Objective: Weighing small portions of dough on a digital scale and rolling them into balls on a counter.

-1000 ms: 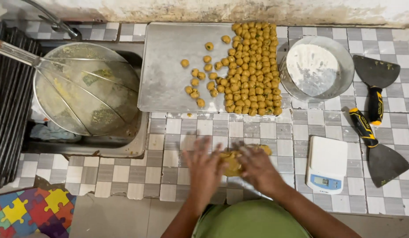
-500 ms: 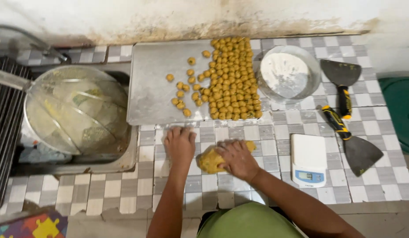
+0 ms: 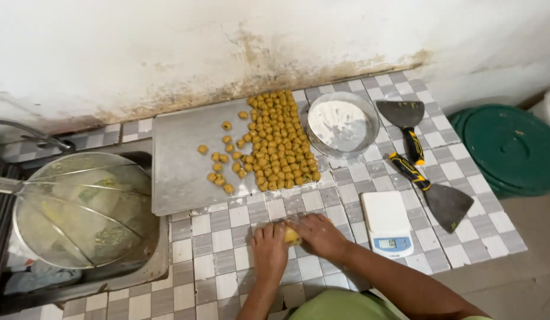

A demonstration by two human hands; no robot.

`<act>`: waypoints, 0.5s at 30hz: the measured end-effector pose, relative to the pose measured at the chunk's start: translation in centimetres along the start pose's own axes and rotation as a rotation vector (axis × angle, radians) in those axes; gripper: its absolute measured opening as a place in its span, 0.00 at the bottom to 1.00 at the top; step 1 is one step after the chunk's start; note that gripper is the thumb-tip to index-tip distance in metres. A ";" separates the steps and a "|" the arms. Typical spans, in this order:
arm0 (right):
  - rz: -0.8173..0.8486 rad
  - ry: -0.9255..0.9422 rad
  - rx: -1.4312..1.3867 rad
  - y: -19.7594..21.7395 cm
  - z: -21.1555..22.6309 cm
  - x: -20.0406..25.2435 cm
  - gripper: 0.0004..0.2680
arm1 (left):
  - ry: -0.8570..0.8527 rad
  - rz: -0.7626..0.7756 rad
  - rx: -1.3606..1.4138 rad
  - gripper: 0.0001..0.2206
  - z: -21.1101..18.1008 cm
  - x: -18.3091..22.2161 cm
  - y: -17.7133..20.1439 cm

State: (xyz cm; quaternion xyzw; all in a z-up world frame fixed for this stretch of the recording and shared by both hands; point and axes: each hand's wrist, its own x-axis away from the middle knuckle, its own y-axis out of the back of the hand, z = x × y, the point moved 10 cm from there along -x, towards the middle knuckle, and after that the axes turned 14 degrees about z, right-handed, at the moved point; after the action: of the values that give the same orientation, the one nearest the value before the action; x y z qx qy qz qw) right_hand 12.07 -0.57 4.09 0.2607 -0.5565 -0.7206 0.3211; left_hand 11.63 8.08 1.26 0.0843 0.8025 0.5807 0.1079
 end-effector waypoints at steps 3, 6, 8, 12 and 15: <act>-0.017 0.098 -0.344 6.5 0.2 -2.0 0.25 | 0.078 0.068 0.085 0.22 0.5 -1.5 0.5; 0.621 -0.067 -0.763 7.2 -1.3 -3.1 0.23 | 0.186 0.112 0.214 0.25 0.7 -0.6 2.7; 0.349 -0.400 -0.519 12.8 -7.3 -4.6 0.17 | 0.363 0.139 0.340 0.46 2.2 2.2 4.5; -0.135 -0.436 -0.382 5.2 -31.6 -6.1 0.19 | 0.492 -0.189 0.257 0.37 7.2 8.7 3.9; 0.187 -0.645 -0.302 2.9 -35.9 -9.2 0.26 | 0.495 -0.303 0.086 0.34 7.6 10.3 4.1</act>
State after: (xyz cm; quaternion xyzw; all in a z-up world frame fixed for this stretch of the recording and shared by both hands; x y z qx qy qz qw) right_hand 44.90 -16.94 -1.74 -0.0824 -0.5381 -0.8071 0.2285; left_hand 3.83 18.95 2.04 -0.1762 0.8319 0.5262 -0.0092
